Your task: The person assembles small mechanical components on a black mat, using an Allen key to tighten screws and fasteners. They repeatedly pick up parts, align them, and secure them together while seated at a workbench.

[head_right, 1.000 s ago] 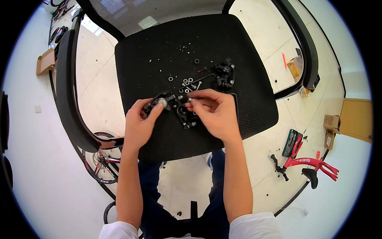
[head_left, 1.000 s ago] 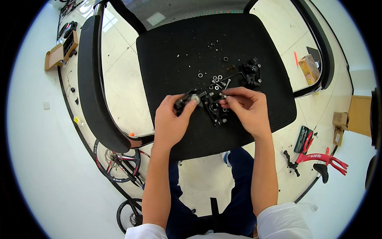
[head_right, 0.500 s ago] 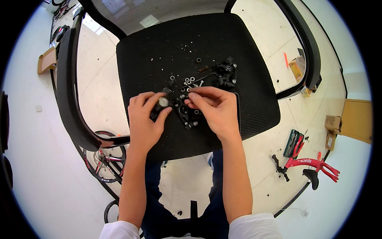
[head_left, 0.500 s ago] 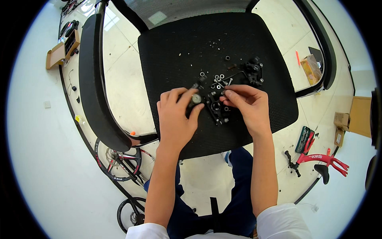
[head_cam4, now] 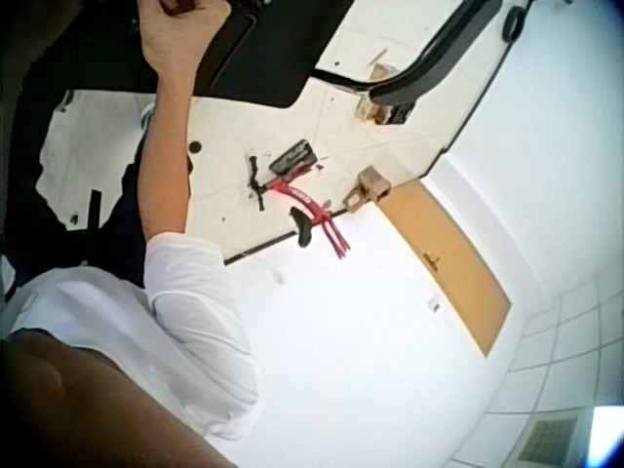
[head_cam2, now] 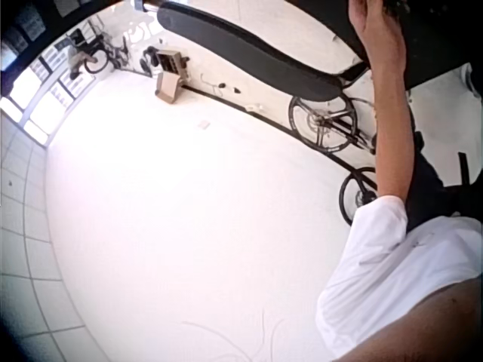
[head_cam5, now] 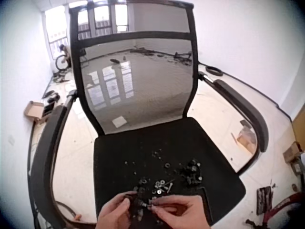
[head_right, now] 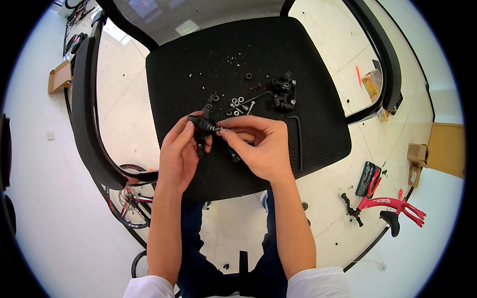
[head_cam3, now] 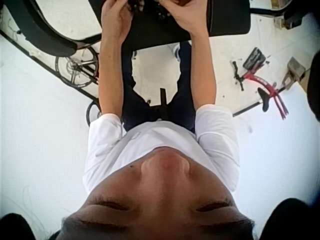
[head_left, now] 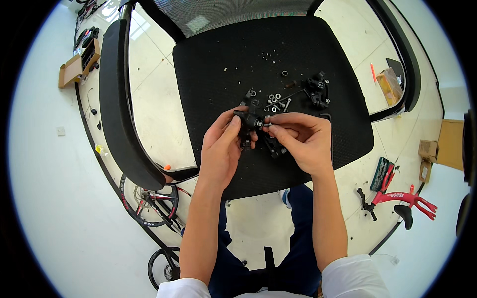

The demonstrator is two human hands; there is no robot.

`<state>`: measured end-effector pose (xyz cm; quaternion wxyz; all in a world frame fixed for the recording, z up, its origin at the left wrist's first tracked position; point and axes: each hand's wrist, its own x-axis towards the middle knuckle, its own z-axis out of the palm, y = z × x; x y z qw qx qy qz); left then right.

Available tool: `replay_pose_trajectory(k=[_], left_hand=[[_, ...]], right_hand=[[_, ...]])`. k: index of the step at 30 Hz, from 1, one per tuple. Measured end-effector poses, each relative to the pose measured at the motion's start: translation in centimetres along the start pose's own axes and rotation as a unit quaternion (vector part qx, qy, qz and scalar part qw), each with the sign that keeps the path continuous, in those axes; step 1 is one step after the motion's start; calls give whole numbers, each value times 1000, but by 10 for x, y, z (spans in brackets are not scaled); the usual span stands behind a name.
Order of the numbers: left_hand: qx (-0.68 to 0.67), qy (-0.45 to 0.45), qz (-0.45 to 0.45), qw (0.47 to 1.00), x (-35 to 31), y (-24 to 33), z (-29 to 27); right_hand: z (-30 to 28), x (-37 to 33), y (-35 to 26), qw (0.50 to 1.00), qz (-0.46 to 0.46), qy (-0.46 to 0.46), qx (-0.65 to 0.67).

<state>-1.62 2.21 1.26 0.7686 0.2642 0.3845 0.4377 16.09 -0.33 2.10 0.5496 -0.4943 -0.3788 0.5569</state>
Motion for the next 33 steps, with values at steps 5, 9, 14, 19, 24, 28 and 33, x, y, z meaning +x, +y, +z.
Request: replay_pose_trajectory(k=[5,9,14,19,24,28,33], left_hand=[[6,7,-7,1000,-2,-1,4],[3,8,-3,1000,-2,-2,5],[5,19,-7,1000,-4,-3,11],[49,6,8,999,-4,-10,8],[13,-12,14,1000,-7,-16,13],[-17,-1,1,1000,-5,-15,14],[30,38,28,998,-5,-10,12]], right_hand=[[1,0,1,1000,-12,13,-13],[1,0,2,999,-19,25,-38],[2,0,6,999,-7,46,-26],[4,1,6,998,-6,62,-31],[4,2,2,997,14,57,-51],[-2,2,3,999,23,22,3],[-5,3,5,998,43,30,-19]])
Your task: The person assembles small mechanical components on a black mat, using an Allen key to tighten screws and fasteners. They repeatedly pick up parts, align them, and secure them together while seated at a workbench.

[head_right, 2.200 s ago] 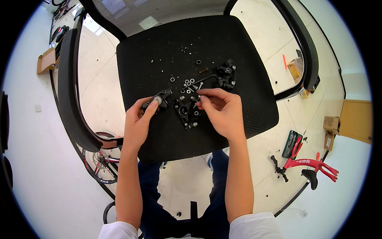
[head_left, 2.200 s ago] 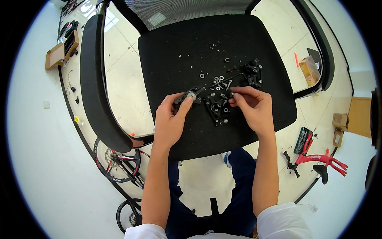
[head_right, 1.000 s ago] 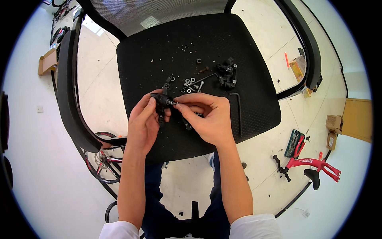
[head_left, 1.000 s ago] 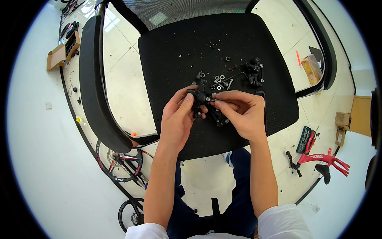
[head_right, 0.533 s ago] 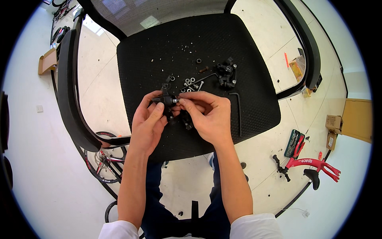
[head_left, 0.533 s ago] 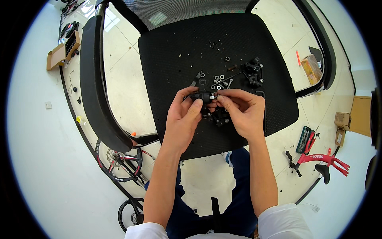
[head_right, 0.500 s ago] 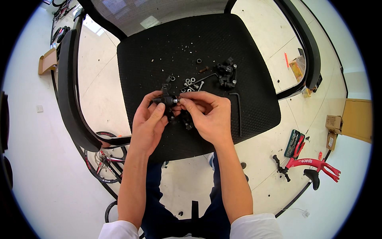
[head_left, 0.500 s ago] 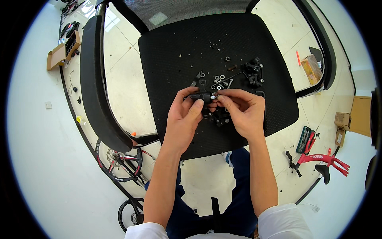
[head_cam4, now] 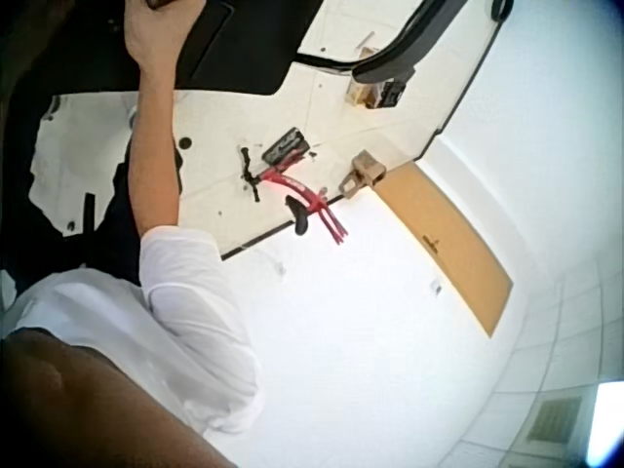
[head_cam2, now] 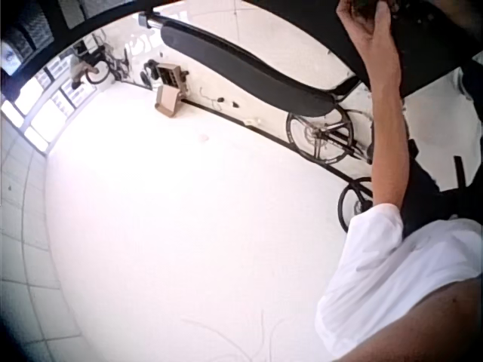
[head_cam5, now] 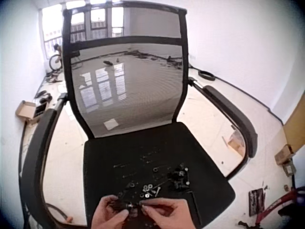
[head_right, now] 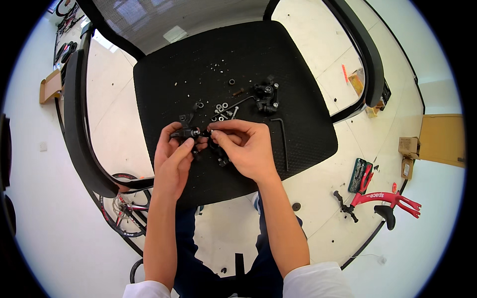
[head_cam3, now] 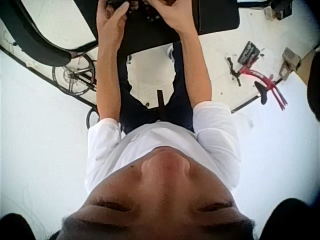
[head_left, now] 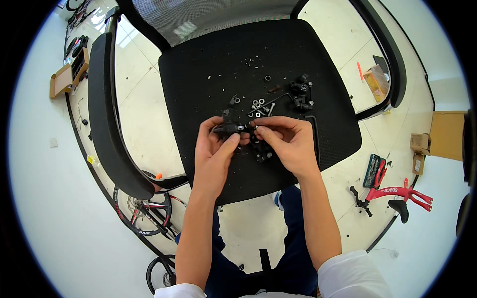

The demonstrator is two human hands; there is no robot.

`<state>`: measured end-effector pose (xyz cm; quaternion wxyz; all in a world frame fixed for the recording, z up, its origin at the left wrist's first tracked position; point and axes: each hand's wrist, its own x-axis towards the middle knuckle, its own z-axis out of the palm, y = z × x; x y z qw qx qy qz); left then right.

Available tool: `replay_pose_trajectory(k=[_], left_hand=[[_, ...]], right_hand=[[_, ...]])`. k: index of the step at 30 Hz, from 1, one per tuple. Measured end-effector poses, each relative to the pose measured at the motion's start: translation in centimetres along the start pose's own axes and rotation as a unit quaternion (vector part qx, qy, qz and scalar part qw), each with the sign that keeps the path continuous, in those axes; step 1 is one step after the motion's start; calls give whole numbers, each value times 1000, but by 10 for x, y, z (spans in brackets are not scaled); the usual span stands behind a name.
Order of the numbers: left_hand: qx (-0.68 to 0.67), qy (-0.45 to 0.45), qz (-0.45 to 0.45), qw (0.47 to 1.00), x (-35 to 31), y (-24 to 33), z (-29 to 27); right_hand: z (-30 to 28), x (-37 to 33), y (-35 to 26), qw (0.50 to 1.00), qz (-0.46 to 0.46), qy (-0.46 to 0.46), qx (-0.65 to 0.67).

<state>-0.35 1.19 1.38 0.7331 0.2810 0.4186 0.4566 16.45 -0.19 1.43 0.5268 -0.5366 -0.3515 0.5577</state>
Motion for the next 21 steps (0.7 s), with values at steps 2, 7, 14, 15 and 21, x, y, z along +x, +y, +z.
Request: replay_pose_trajectory(k=[2,7,14,15,21], left_hand=[[41,15,13,999,1,-3,-3],[10,-23,-7,1000,1,-3,-1],[-8,-26,-32,999,-1,-2,2],[-7,-25,-34,999,0,-1,2],[-9,-26,-46,999,-2,0,2]], right_hand=[[1,0,-1,1000,12,-3,6],[3,-1,-2,1000,13,-8,28],[0,-2,-1,1000,-7,-15,1],[0,-2,1,1000,-18,-20,-11],[2,-2,4,999,-29,-20,4]])
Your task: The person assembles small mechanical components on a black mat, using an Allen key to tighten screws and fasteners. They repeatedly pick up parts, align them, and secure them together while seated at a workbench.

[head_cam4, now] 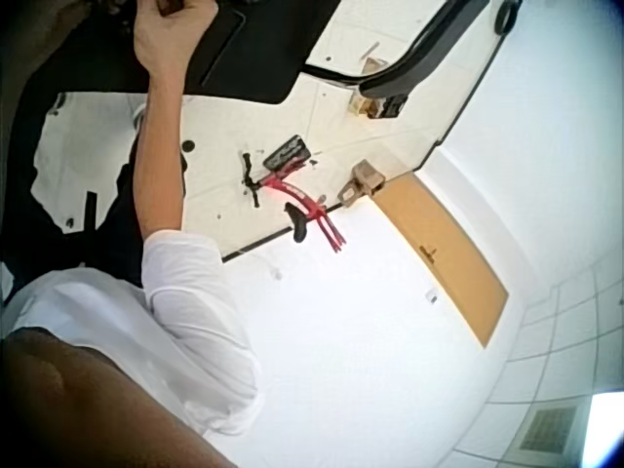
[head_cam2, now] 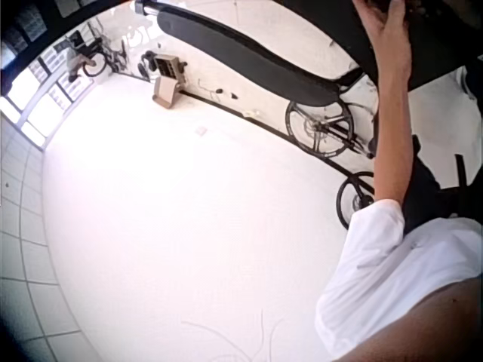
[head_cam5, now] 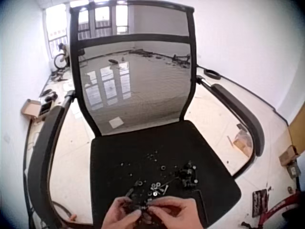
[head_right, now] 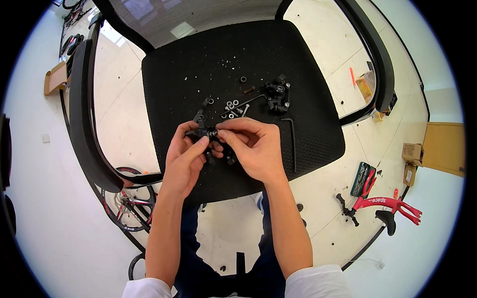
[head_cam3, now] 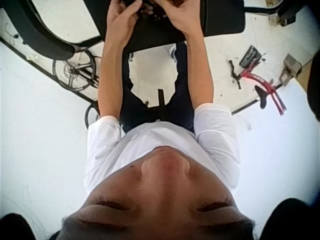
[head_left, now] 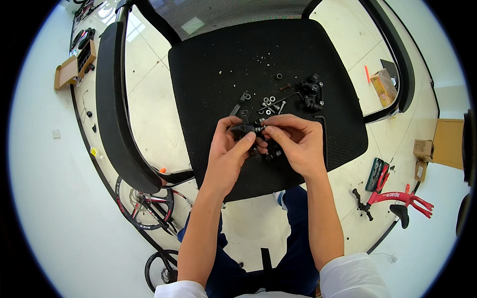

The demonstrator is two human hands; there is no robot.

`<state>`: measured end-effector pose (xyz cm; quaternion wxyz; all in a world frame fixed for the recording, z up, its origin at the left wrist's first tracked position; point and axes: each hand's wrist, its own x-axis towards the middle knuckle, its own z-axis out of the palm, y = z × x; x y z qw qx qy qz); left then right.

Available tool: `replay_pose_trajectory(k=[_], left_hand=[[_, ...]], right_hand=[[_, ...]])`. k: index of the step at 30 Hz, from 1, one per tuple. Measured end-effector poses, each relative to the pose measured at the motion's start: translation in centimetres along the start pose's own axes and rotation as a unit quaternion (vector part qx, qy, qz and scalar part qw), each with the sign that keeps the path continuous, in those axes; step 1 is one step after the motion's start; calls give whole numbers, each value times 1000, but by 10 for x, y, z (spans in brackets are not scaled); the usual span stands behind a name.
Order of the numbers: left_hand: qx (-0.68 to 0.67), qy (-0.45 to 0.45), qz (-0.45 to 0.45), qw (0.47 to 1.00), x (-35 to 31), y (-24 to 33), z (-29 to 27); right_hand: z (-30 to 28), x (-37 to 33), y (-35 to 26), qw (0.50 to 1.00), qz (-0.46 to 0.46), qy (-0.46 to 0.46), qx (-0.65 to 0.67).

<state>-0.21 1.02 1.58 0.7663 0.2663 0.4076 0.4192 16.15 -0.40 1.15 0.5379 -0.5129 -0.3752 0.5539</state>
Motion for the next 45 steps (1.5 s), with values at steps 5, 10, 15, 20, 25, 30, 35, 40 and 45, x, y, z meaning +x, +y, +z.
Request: replay_pose_trajectory(k=[5,10,15,20,25,30,35,40,45], left_hand=[[-25,-12,-13,1000,1,-4,-5],[-67,-15,-18,997,-2,-3,0],[-74,-10,-24,997,-2,-5,1],[-82,1,-6,997,-4,-7,3],[-39,-14,21,999,-2,-13,1],[8,-23,51,998,0,-18,-1],[0,-27,47,999,2,-17,2],[-50,-29,28,998,2,-11,1],[-18,-35,-8,999,0,-16,1]], right_hand=[[2,-1,-3,1000,-2,-6,-23],[0,-2,-4,999,-8,-18,-43],[-1,-2,-2,997,-38,-15,-62],[0,-1,1,999,-18,-7,-46],[4,-2,1,998,3,14,-61],[10,-2,2,984,-32,30,-173],[9,-3,-1,964,-43,21,-260],[10,-6,-11,983,-77,6,-169],[7,-3,-8,943,-82,-9,-322]])
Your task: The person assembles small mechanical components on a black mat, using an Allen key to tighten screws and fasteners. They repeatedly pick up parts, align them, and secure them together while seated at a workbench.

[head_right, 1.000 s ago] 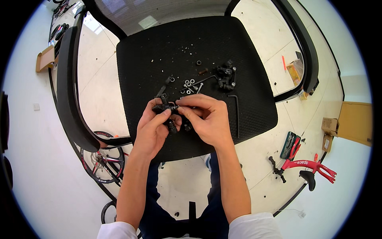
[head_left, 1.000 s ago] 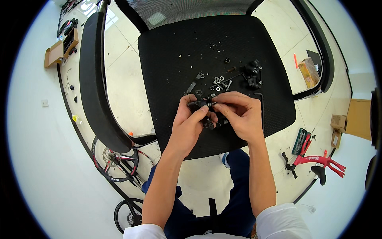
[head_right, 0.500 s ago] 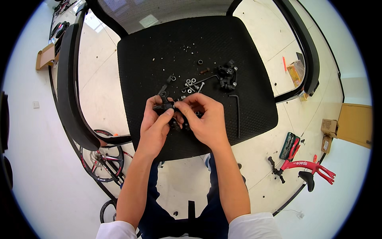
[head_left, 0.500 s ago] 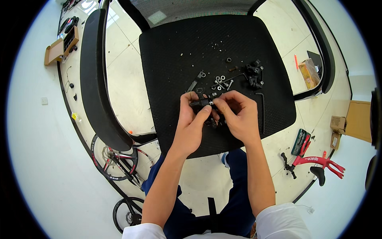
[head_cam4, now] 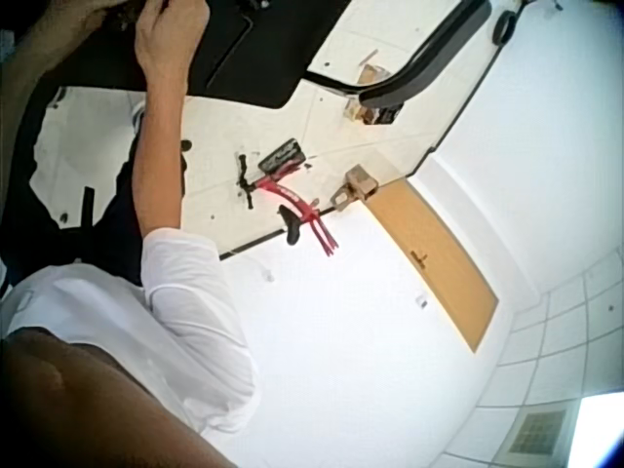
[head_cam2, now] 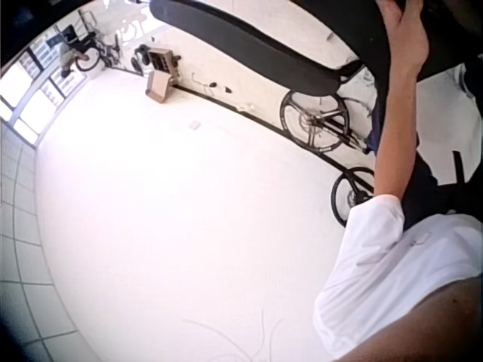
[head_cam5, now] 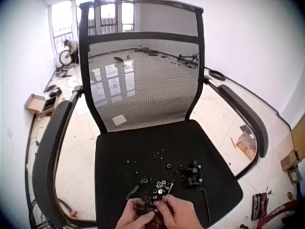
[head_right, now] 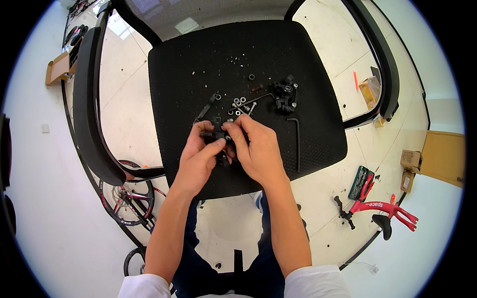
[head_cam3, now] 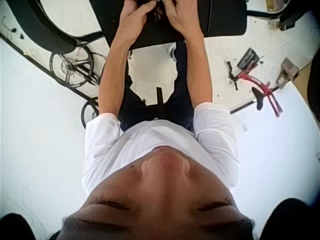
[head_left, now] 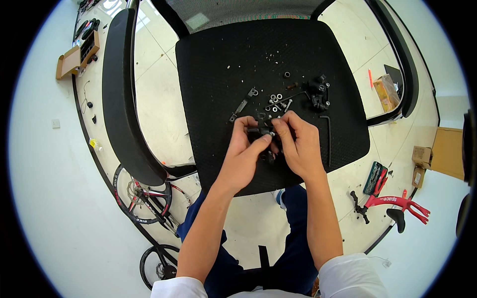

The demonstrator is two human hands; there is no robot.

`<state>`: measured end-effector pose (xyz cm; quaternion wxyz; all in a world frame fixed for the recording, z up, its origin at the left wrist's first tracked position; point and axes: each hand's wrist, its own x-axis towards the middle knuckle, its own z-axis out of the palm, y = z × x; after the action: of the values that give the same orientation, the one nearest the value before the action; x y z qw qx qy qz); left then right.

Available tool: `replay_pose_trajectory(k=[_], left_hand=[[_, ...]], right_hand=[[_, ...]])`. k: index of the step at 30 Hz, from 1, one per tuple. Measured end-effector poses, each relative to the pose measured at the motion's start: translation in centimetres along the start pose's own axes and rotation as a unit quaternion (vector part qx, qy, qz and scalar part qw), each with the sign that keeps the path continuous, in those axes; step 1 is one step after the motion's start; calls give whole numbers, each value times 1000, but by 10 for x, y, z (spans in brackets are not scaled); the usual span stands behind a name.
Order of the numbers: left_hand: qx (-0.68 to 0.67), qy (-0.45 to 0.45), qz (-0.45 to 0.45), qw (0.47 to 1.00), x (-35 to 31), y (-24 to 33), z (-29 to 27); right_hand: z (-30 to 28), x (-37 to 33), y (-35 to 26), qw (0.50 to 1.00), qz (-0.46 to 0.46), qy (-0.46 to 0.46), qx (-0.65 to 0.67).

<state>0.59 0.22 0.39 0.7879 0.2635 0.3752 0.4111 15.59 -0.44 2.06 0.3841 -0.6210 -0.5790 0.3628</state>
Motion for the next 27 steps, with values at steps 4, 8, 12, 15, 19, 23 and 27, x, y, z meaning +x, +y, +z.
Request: replay_pose_trajectory(k=[4,8,12,15,19,23,27], left_hand=[[-8,0,-3,1000,0,2,2],[-52,12,-16,998,0,10,1],[-58,19,-17,998,0,12,2],[-79,33,-27,996,0,14,3],[-91,0,-44,995,0,12,-1],[-65,2,-41,997,-2,11,-1],[-50,22,-41,998,-1,11,3]], right_hand=[[-7,-2,-5,994,38,-12,104],[-5,-5,1,994,14,-18,111],[-7,-4,15,993,44,-99,-37],[-4,-5,0,996,14,-33,84],[2,-6,2,997,9,-27,74],[-2,-4,-5,1000,13,-24,-13],[0,-6,1,998,19,-27,53]])
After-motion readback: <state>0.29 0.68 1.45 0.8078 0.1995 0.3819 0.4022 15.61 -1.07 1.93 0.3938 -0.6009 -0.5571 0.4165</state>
